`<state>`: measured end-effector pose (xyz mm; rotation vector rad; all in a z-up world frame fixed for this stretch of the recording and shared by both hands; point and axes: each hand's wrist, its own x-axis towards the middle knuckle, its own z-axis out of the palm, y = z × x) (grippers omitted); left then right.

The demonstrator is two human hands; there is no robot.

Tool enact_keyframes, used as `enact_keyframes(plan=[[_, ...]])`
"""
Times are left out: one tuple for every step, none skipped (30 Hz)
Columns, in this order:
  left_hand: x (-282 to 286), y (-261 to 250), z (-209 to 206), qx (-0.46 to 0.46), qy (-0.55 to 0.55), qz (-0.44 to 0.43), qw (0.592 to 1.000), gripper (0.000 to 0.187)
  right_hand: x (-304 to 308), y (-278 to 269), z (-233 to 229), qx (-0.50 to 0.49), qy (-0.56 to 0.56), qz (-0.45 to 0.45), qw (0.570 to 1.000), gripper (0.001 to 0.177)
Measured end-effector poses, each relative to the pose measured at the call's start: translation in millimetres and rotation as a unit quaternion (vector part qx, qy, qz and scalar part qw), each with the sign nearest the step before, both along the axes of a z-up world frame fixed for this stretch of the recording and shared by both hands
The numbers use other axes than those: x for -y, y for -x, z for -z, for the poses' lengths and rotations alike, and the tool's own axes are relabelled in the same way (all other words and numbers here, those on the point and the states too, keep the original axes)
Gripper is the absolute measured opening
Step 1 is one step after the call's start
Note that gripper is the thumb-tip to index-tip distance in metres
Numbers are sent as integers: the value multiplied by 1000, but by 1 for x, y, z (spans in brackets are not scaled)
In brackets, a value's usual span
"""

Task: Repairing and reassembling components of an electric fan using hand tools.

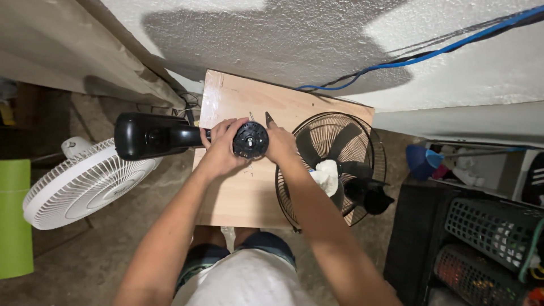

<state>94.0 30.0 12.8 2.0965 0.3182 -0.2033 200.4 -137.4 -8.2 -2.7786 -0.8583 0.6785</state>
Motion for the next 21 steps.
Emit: enact_keyframes(plan=[[0, 1, 1, 0, 0, -2, 1000, 111, 2, 2, 5, 0, 0, -2, 1000, 21], [0, 1, 2, 5, -4, -3, 1000, 111, 3, 2, 10, 21, -7, -6, 1000, 20], [0, 1, 3, 10, -7, -3, 1000, 110, 4, 3, 15, 42, -15, -10, 999, 20], [0, 1, 2, 10, -8, -3, 1000, 110, 3, 4, 14, 42, -15, -10, 999, 20], [-1, 1, 1, 7, -10, -2, 1000, 110, 3, 5, 13, 37, -15, -4, 999, 19], [-1, 0, 0, 3, -12, 0, 1000, 110, 2, 5, 12, 32, -15, 2, 999, 18], [-1, 1, -1, 4, -12, 0, 1000, 110, 4, 6, 15, 33, -15, 2, 999, 18], [-2, 1, -3, 4, -10, -3, 1000, 110, 5, 6, 19, 21, -7, 5, 1000, 18], [-3, 1, -5, 5, -8, -6, 1000, 110, 5, 6, 22, 10, 1, 7, 1000, 17], [-4, 2, -4, 5, -9, -6, 1000, 110, 5, 7, 23, 10, 0, 7, 1000, 17], [-6, 2, -3, 5, -4, -11, 1000, 111, 5, 8, 24, 8, 10, 14, 1000, 16], [-6, 3, -2, 5, 2, -17, 1000, 111, 5, 8, 25, 5, 20, 20, 1000, 14], [-7, 4, 0, 5, 2, -17, 1000, 111, 3, 8, 23, 5, 20, 20, 1000, 14], [-8, 4, 2, 4, -1, -16, 1000, 111, 3, 7, 21, -12, 15, 45, 999, 15], [-8, 5, 4, 4, -4, -15, 1000, 111, 2, 7, 19, -29, 10, 70, 997, 18], [-8, 4, 3, 4, -2, -15, 1000, 111, 4, 7, 22, -29, 12, 70, 997, 18], [-9, 4, 2, -3, -5, -11, 1000, 113, 6, 7, 25, -29, 14, 65, 997, 18], [-10, 3, 1, -8, -8, -8, 1000, 115, 6, 5, 28, -28, 15, 59, 998, 18], [-10, 3, 1, -7, -8, -9, 1000, 115, 6, 5, 29, -28, 16, 58, 998, 18], [-10, 2, 2, -9, -9, -7, 1000, 115, 6, 5, 30, -18, 0, 61, 998, 19], [-11, 2, 2, -10, -11, -6, 1000, 114, 5, 4, 30, -9, -16, 63, 998, 20]])
